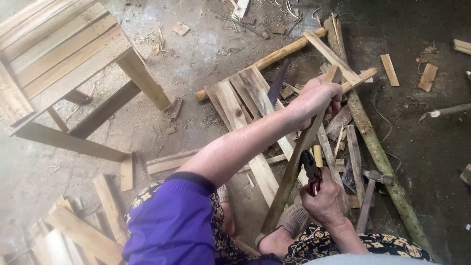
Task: Hammering nails into wooden planks and using pliers to remove or adjust them in a workshop setting.
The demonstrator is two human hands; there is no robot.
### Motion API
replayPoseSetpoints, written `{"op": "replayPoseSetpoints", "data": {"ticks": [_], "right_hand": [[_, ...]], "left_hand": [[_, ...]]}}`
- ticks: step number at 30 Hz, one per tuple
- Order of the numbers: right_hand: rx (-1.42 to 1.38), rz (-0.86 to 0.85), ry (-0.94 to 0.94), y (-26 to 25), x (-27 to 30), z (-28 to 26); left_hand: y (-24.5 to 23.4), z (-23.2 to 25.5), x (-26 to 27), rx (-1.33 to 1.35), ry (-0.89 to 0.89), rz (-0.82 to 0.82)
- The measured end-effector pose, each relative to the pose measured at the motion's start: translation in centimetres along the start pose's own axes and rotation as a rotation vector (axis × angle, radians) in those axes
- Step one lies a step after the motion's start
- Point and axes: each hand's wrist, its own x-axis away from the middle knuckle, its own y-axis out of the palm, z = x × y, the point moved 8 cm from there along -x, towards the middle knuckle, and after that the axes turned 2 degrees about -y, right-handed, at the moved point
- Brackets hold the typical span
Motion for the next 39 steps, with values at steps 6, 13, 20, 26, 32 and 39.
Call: {"op": "replayPoseSetpoints", "data": {"ticks": [6, 13, 20, 26, 32, 39], "right_hand": [[-0.306, -0.069, -0.032, 2.0, 0.8, 1.1], [-0.731, 0.002, 0.260, -0.7, 0.3, 3.4], [-0.290, -0.149, 0.133, -0.5, 0.6, 4.9], [-0.234, -0.097, 0.016, -0.8, 0.6, 2.8], [-0.290, -0.057, -0.051, -1.3, 0.6, 3.4], [-0.312, -0.097, -0.053, -0.9, 0.5, 4.1]], "left_hand": [[0.5, 1.1, 0.8, 0.017, 0.044, -0.046], [1.5, -1.8, -0.2, 0.281, 0.011, -0.333], [-2.1, 1.0, 0.6, -0.077, 0.122, -0.071], [-1.3, -0.2, -1.0, 0.246, 0.049, -0.330], [-0.1, 0.5, 0.1, 0.282, 0.069, -0.412], [-0.1, 0.4, -0.6, 0.268, 0.070, -0.419]]}}
